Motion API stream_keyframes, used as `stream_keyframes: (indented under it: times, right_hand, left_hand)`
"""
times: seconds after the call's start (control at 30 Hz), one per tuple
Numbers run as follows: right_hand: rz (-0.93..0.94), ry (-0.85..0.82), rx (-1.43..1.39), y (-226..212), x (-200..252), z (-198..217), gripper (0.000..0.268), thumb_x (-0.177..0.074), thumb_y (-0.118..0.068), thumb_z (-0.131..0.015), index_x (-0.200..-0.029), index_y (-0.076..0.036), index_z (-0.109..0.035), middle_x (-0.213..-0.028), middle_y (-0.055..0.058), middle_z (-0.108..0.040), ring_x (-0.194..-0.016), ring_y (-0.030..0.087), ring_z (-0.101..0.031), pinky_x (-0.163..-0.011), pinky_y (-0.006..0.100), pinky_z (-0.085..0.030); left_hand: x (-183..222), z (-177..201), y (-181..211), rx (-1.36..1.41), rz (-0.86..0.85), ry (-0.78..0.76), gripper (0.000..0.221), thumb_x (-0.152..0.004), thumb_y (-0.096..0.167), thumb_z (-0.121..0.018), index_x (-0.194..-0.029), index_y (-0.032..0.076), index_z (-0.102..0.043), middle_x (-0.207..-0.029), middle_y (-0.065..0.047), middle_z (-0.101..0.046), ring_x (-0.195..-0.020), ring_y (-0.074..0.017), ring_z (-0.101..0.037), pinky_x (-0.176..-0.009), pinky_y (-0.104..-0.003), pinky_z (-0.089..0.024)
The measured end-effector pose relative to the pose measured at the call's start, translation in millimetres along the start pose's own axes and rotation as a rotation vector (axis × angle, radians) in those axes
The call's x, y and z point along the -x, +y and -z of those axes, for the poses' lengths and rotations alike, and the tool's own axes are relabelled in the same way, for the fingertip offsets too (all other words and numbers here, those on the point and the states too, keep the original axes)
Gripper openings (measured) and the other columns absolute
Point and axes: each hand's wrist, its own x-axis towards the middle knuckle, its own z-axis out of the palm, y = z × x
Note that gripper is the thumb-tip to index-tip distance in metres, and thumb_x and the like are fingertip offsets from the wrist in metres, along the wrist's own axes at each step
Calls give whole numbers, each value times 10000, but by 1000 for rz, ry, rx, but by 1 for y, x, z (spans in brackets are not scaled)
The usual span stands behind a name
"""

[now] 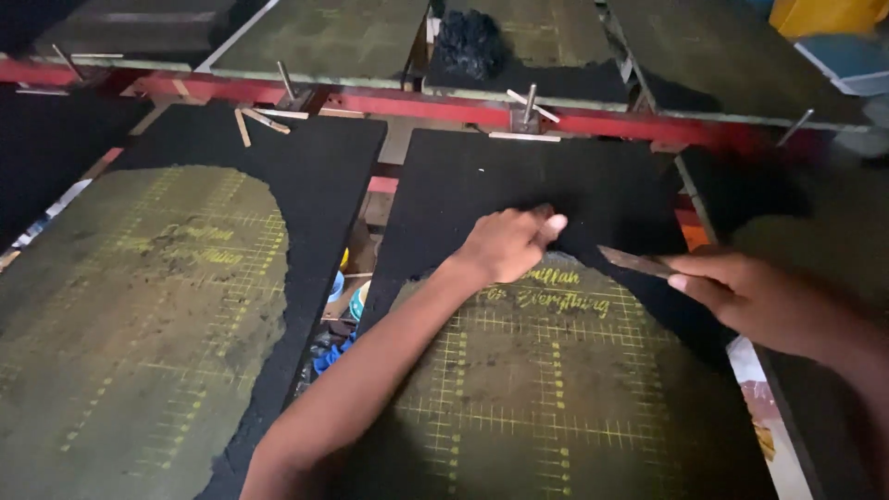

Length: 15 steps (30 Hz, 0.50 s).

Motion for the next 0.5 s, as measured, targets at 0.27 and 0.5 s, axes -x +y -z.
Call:
stream_keyframes:
  times: [0.27,0.5]
  right_hand:
    - [26,-93,97,-21,14,-2,505,-967,-464,-498,-1470,-442,-538,-1471,-214,-630,-1310,82,-653,-1065,300,-485]
    - [306,-107,153,-7,-5,-26,578,-861,-181,-732,-1357,-471,-675,-1097,-138,-726,-889,57,-705,-823,240,-545]
  left_hand:
    - [-4,-10,8,-2,-26,8,214,-935,373,-720,-939,160,-699,-896,-18,-778,-827,-252,-742,-719,-448,-554]
    - [-17,-31,-3,-264,-44,71,222,-925,283,-775,-1024,126,-653,-985,-93,-742,-862,-320,-743,-754,-472,-584]
